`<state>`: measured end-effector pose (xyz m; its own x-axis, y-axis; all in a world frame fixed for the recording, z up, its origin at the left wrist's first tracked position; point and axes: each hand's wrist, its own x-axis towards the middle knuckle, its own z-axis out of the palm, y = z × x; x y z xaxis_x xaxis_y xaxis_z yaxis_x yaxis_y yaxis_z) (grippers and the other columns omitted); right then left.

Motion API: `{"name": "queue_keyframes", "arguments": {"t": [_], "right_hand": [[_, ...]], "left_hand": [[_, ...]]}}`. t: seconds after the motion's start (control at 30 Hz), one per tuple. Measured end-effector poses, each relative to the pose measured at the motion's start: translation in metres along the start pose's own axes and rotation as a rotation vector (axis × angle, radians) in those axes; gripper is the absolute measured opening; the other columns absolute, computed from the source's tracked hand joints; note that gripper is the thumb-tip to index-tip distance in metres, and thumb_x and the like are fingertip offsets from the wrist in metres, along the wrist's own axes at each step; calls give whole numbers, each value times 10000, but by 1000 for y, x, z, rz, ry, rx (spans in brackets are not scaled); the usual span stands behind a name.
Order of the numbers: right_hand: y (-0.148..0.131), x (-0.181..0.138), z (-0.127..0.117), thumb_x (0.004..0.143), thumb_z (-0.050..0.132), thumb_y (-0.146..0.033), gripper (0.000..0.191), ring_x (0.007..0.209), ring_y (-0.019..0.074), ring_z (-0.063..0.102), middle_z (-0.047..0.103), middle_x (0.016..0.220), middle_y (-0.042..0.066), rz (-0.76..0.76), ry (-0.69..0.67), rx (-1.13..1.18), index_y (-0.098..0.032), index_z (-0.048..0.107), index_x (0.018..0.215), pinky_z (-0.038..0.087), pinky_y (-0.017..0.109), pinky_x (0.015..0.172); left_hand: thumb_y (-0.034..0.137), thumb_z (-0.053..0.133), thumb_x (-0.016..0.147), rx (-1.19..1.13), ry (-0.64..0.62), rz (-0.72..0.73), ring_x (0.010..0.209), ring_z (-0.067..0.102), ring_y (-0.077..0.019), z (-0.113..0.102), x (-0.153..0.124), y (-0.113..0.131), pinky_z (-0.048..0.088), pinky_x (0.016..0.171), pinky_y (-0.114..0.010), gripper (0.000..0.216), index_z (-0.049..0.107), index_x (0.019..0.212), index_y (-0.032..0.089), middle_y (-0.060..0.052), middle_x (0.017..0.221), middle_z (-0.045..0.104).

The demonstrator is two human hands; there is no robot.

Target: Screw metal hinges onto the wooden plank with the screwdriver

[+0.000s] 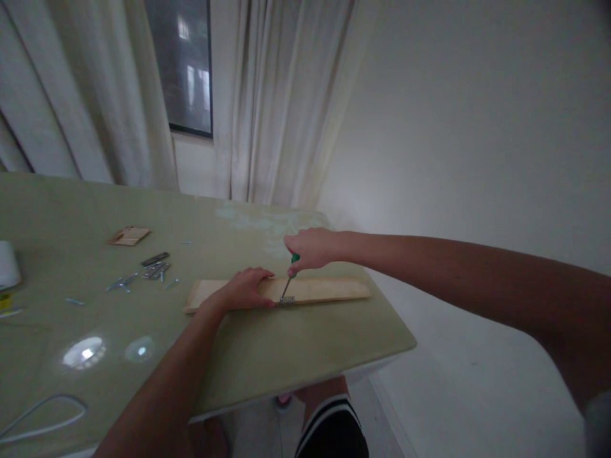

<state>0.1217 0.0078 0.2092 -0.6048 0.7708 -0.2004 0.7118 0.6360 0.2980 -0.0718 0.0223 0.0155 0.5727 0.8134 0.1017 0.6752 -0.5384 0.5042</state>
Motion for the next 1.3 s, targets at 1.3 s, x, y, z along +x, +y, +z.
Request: {"name": "queue_keyframes", "arguments": {"t": [1.3], "right_hand": [[-17, -89, -6, 1062, 439, -158, 259, 748, 165, 661, 727, 999, 43, -812, -238, -279, -270, 669, 1101, 325, 301, 594]], "left_hand": [[621, 791, 611, 69, -142, 134, 1006, 678, -320, 25, -12, 71, 530, 845, -390, 658, 617, 1079, 193, -119, 1120, 688]]}}
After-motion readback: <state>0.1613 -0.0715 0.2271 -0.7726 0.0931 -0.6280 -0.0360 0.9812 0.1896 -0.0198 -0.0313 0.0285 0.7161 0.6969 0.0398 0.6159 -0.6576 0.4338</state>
